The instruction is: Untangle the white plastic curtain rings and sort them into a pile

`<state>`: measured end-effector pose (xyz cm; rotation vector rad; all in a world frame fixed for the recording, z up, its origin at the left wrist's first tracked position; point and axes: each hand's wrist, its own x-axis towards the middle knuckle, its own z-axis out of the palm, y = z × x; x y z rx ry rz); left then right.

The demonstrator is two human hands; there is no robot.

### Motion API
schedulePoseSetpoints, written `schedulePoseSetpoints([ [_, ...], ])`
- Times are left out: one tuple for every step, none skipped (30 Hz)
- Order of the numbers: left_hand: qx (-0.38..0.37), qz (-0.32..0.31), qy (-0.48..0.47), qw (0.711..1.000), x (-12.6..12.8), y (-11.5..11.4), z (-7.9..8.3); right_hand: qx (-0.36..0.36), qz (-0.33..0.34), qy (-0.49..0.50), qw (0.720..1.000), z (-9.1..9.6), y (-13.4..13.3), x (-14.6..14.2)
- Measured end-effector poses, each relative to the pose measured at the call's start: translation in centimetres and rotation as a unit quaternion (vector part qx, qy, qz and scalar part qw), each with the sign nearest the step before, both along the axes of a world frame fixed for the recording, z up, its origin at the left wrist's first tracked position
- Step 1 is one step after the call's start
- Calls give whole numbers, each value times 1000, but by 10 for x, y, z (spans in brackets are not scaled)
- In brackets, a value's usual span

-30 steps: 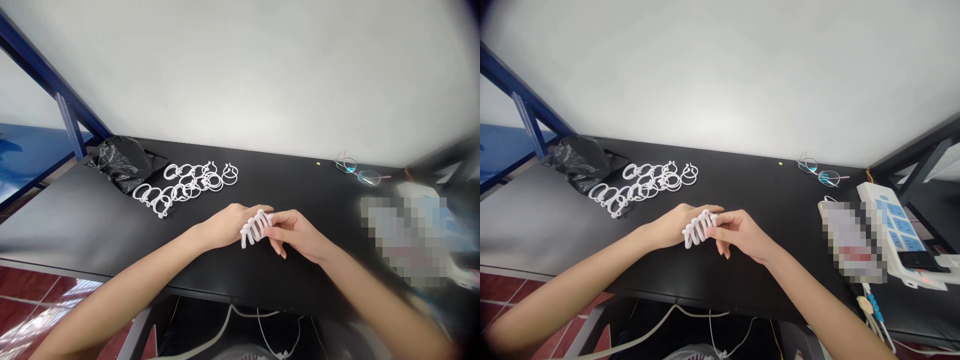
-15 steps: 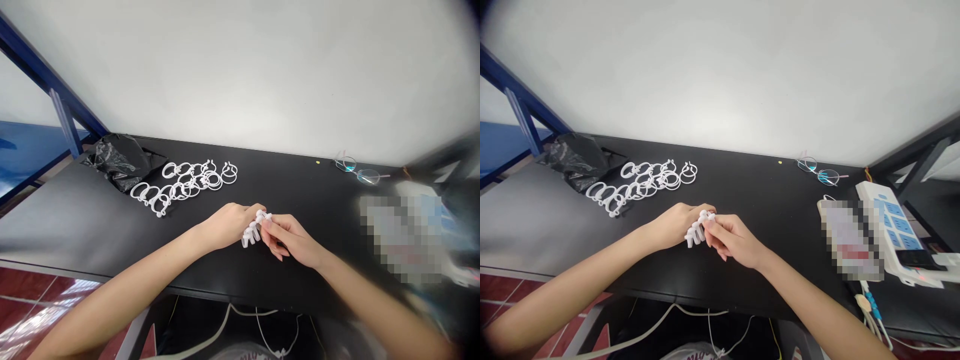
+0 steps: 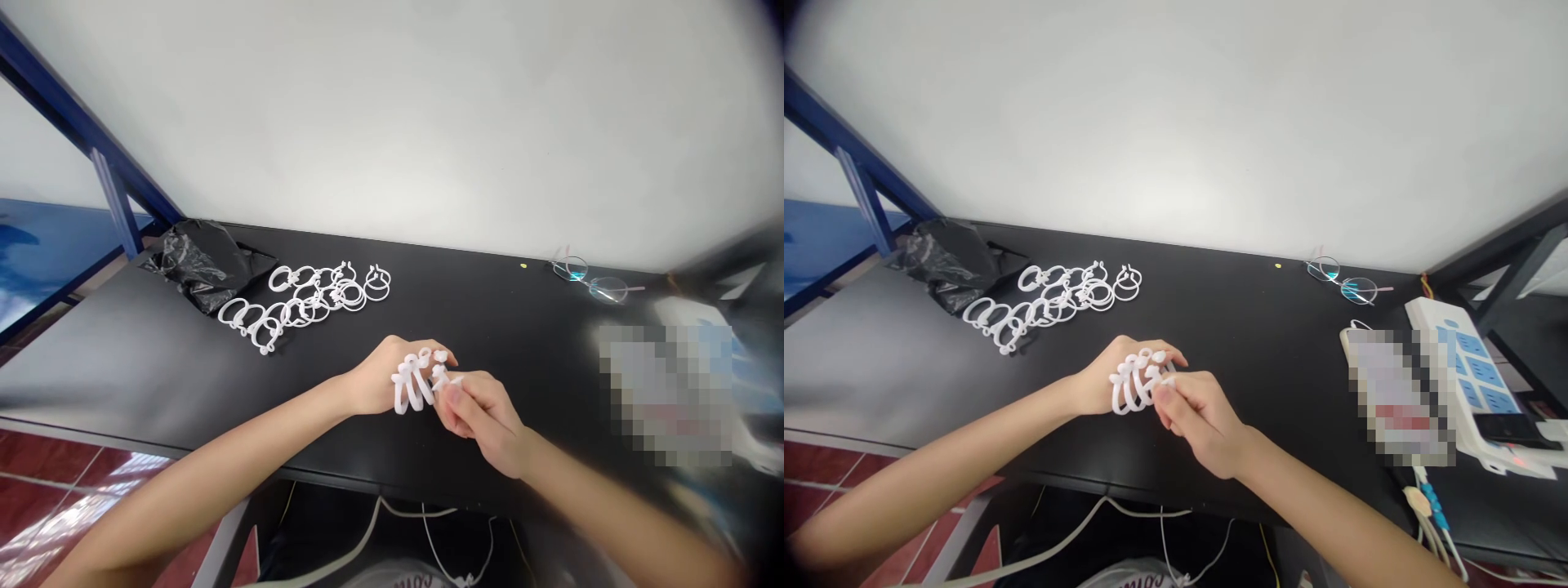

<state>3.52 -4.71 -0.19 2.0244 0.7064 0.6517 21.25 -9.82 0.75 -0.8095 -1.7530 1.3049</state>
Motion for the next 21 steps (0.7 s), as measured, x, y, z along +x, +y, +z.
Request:
schedulePoseSetpoints([
  [-13,2,-17,1000,0,0,-2,-28,-9,6,1000,-2,0,0],
  [-23,7,-31,999,0,1,-4,-53,-18,14,998,-3,1,0],
  [-29,10,-39,999,0,1,-5,-72,-28,23,997,-5,2,-1],
  [-27,14,-42,999,0,2,-6,-79,-40,32,996,-6,2,-1],
  [-21,19,-41,999,-1,2,-7,-79,-54,35,995,-6,3,-3],
  [-13,25,-37,999,-1,3,-8,-75,-68,33,994,-7,3,-4],
  [-6,30,-28,999,-1,3,-8,-71,-80,25,994,-6,3,-6],
  [3,35,-16,999,-1,4,-9,-71,-85,12,994,-6,3,-8],
  [14,40,0,999,-1,5,-9,-78,-81,-1,994,-5,3,-10],
  [23,42,18,999,-1,5,-9,-94,-69,-9,993,-5,3,-11],
  [32,40,36,998,-1,5,-10,-117,-54,-15,991,-4,4,-12],
  [41,37,52,997,-2,6,-10,-144,-41,-19,989,-4,4,-12],
  [48,34,62,996,-2,6,-10,-170,-30,-22,985,-4,5,-12],
  [50,29,68,996,-2,6,-10,-191,-21,-23,981,-4,5,-12],
  [51,22,70,996,-2,6,-10,-205,-13,-22,978,-4,6,-11],
  [52,16,66,996,-2,6,-9,-216,-2,-17,976,-4,7,-9],
  [55,11,62,997,-2,6,-8,-224,10,-8,974,-4,8,-8],
  [57,4,60,997,-3,6,-7,-230,22,4,973,-4,9,-7],
  [60,1,63,996,-3,6,-6,-235,30,18,971,-4,10,-5],
  [65,2,74,995,-4,6,-4,-239,32,33,970,-4,10,-4],
  [71,9,92,993,-5,7,-3,-238,26,46,970,-4,11,-3],
])
